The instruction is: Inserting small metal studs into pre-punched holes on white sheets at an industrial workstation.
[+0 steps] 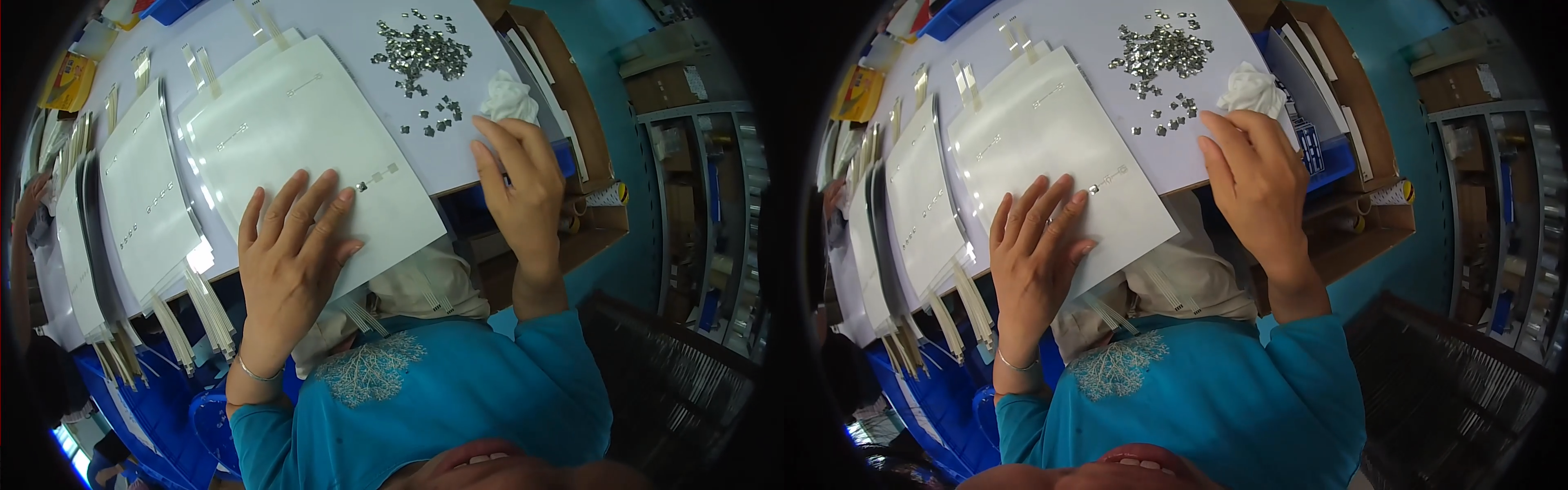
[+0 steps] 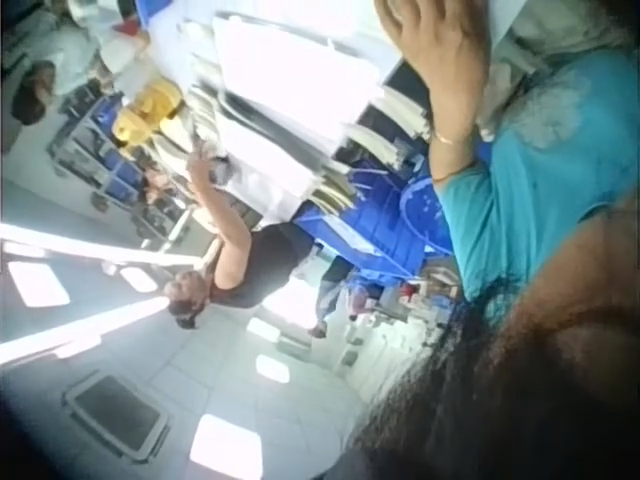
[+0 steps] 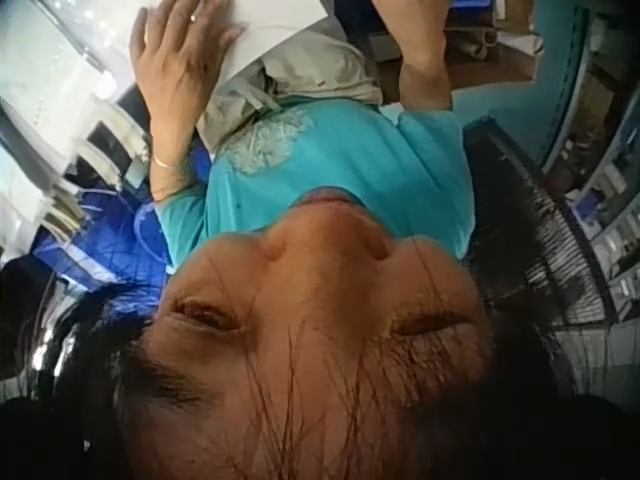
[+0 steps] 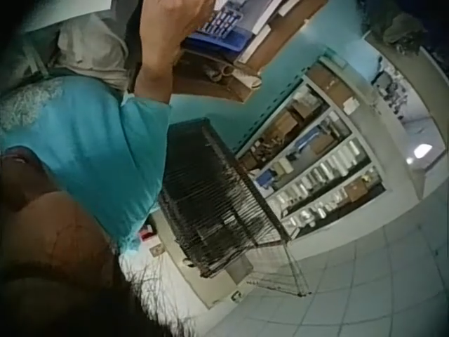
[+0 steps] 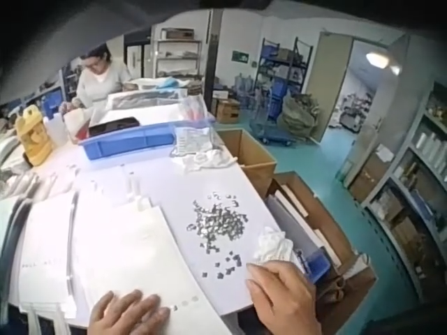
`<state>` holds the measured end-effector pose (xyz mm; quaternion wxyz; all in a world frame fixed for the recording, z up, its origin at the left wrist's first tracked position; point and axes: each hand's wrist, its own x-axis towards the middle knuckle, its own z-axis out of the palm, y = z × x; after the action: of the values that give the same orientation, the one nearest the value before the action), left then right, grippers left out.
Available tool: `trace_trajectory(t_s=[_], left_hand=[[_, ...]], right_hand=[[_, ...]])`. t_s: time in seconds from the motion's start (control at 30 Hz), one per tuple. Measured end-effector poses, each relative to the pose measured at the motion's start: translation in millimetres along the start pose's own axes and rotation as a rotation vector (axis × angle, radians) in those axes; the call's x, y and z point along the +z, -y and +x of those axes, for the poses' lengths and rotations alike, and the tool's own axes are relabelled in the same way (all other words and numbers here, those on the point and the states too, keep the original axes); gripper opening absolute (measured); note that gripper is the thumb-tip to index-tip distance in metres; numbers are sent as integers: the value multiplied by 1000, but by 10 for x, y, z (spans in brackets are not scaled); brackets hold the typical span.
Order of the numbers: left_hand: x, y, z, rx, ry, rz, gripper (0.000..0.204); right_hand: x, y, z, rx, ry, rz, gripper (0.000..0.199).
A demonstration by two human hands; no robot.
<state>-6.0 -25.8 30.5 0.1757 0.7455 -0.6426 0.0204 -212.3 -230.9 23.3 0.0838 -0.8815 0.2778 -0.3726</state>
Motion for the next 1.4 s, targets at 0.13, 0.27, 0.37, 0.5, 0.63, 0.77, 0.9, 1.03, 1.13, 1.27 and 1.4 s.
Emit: trace_trajectory(t_s=[0.13, 0.27, 0.37, 0.5, 0.63, 0.77, 0.9, 1.03, 1.13, 1.27, 1.4], left_hand=[[17, 7, -45, -19, 2, -12, 62], [-11, 33, -69, -32, 21, -16, 62], [-9, 32, -62, -32, 13, -22, 63], [-93, -13, 22, -39, 19, -32, 64], [-81, -74, 58, -11, 0, 13, 61], [4, -78, 32, 0, -45, 31, 58], [-4, -114, 42, 9, -30, 106, 57], [19, -90, 38, 23, -38, 98, 55], [51, -68, 14, 19, -37, 51, 57], [58, -87, 9, -15, -34, 13, 70], [74, -93, 26, -24, -57, -4, 64]], right_hand=[[82, -8, 51, -16, 56, -59, 22], [29, -13, 15, -21, 107, -47, 20], [-22, -44, -22, -58, 114, -26, 20], [-19, -40, -41, -81, 123, -33, 19], [-19, -26, -52, -19, 86, 53, 18], [-93, -16, -79, -55, 78, -40, 17], [-109, 49, -76, -72, 143, -144, 17], [-109, 68, -60, -94, 162, -172, 17], [-67, 52, -102, -98, 129, -131, 18], [-54, 300, -137, -58, 115, 77, 23], [165, 526, -105, -131, 168, 195, 26]])
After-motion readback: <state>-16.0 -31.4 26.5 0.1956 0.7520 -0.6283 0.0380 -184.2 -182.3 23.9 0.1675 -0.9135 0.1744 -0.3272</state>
